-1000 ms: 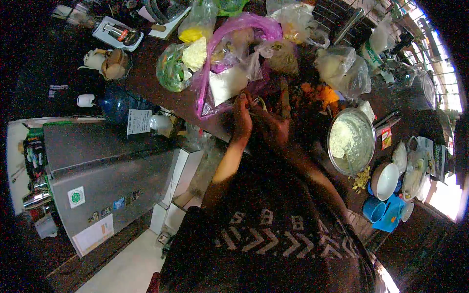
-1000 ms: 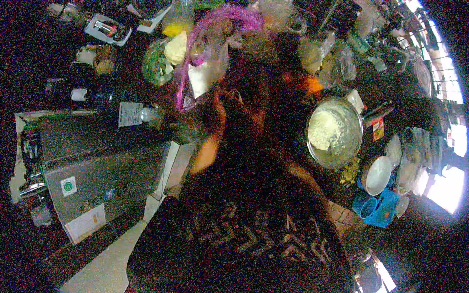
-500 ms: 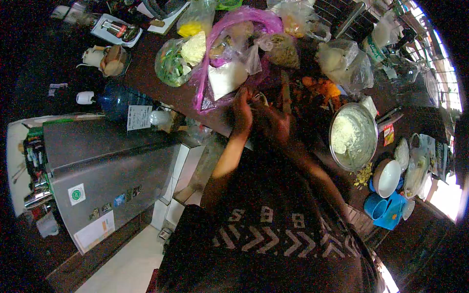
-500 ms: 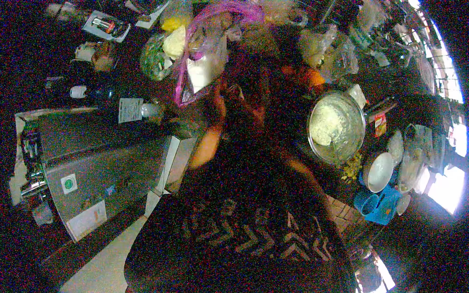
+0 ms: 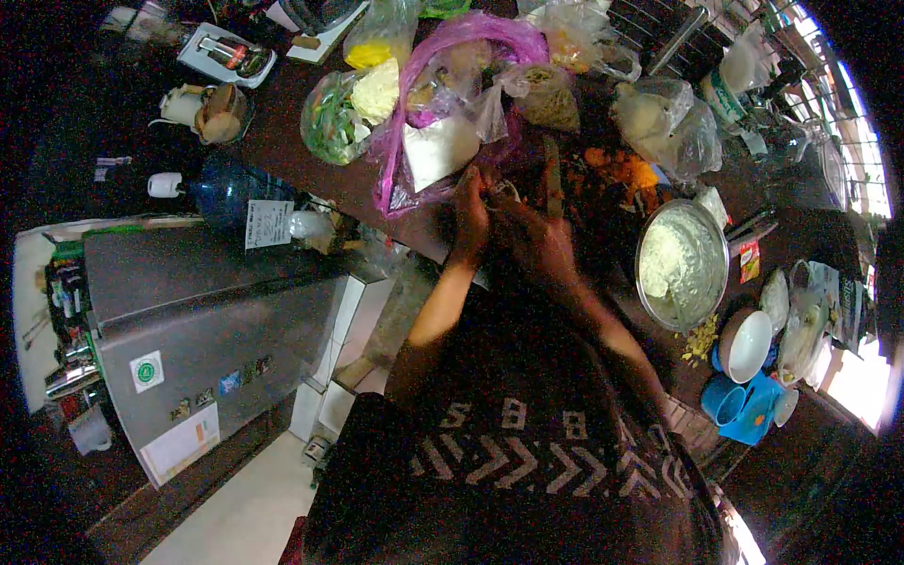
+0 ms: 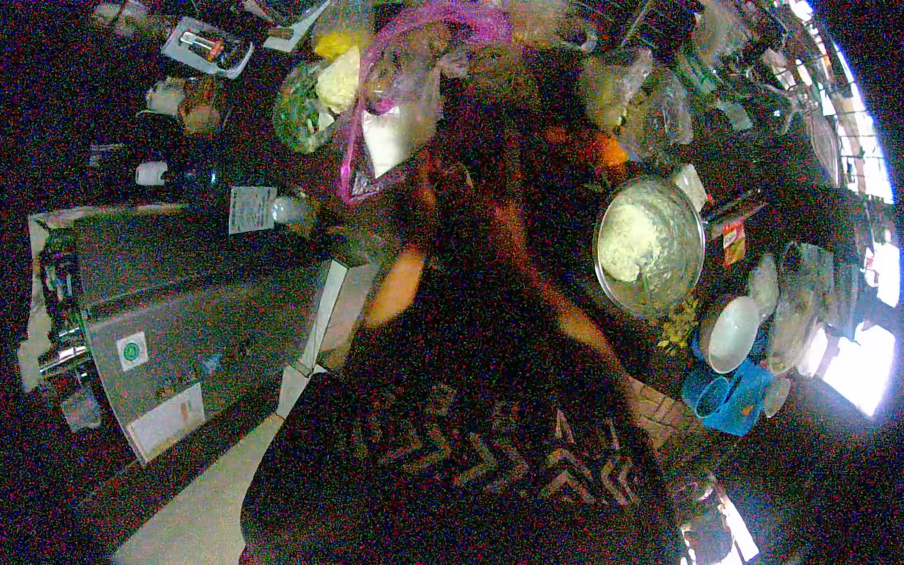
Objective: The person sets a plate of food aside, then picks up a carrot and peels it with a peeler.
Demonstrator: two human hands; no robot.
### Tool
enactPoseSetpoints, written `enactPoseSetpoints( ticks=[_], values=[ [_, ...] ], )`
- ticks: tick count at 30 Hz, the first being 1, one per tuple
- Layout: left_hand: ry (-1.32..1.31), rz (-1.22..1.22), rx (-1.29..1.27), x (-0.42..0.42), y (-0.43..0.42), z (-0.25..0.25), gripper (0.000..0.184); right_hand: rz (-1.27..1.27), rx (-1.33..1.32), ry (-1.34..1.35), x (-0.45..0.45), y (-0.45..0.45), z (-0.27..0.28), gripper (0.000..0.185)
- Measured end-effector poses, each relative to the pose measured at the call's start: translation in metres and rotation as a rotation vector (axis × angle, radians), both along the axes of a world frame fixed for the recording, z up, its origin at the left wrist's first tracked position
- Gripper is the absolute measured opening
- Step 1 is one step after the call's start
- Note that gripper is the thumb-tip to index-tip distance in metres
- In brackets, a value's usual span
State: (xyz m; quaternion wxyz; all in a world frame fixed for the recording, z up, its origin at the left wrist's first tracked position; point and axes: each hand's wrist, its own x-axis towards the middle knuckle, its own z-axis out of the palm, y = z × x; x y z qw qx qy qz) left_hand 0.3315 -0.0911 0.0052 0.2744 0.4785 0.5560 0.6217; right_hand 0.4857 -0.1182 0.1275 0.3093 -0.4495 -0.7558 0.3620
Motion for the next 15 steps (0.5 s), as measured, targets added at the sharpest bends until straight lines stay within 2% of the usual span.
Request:
enactPoseSetpoints(
  ticks=[1, 4, 5, 7, 9, 11, 13, 14, 15],
  values=[
    [-0.253, -0.122, -0.091, 0.0, -0.002, 0.008, 0.04, 0.0, 0.0, 0.0, 0.0, 0.0, -0.001, 0.035],
    [-0.195, -0.002, -0.157, -0.001, -0.001, -0.025, 0.042, -0.007, 0.213, -0.051, 0.001, 0.0, -0.016, 0.035],
    [-0.193, -0.001, -0.156, 0.001, 0.003, -0.031, 0.042, 0.016, 0.116, -0.044, 0.004, -0.001, -0.028, 0.036],
    [-1.03, 0.011, -0.087, 0.007, 0.01, -0.03, 0.044, 0.037, 0.02, -0.034, 0.01, -0.004, -0.057, 0.038],
    [-1.006, -0.011, -0.122, 0.003, 0.01, -0.028, 0.045, 0.019, 0.354, 0.057, 0.014, -0.007, -0.074, 0.045],
    [-0.991, -0.025, -0.171, 0.009, 0.002, -0.024, 0.046, 0.049, 0.271, -0.005, 0.022, -0.014, -0.073, 0.048],
    [-0.984, 0.111, -0.207, 0.016, 0.003, 0.004, 0.048, 0.081, 0.195, -0.062, 0.025, -0.018, -0.077, 0.052],
    [-0.98, 0.154, -0.216, 0.016, 0.004, 0.009, 0.048, 0.088, 0.249, -0.014, 0.024, -0.016, -0.085, 0.053],
    [-0.938, 0.072, -0.2, 0.011, 0.006, 0.005, 0.05, 0.094, 0.278, 0.012, 0.024, -0.015, -0.088, 0.053]
  ],
)
